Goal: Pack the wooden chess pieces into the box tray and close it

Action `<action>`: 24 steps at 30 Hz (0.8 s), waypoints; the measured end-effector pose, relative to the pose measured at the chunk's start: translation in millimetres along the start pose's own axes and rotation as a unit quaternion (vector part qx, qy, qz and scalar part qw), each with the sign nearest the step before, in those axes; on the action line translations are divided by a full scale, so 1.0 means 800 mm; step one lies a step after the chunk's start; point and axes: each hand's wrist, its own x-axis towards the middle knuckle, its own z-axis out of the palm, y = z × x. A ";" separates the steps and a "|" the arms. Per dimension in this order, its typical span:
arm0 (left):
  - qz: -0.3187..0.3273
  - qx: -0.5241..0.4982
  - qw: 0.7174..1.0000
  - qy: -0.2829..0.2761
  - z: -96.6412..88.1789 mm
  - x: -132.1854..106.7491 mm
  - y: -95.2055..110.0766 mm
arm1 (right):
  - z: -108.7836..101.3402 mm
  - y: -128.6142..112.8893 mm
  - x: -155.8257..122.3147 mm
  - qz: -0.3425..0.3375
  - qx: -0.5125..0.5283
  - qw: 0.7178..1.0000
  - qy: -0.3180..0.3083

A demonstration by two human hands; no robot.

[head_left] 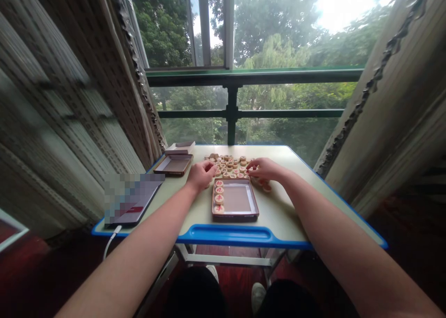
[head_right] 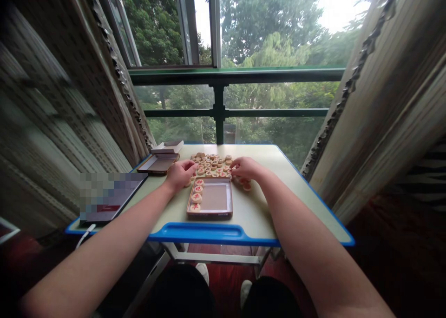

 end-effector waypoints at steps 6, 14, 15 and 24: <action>0.003 0.010 1.000 0.007 -0.001 0.001 -0.002 | -0.007 0.004 0.003 0.004 -0.062 0.997 0.044; -0.015 0.020 1.000 0.002 -0.003 -0.001 0.003 | -0.017 0.015 0.003 0.056 -0.152 0.986 0.039; -0.012 0.021 1.000 0.000 -0.003 -0.001 0.003 | -0.018 0.014 0.002 0.062 -0.151 0.986 0.022; -0.006 0.019 1.000 -0.004 0.001 0.001 -0.006 | -0.022 0.004 -0.009 0.042 -0.112 0.991 -0.056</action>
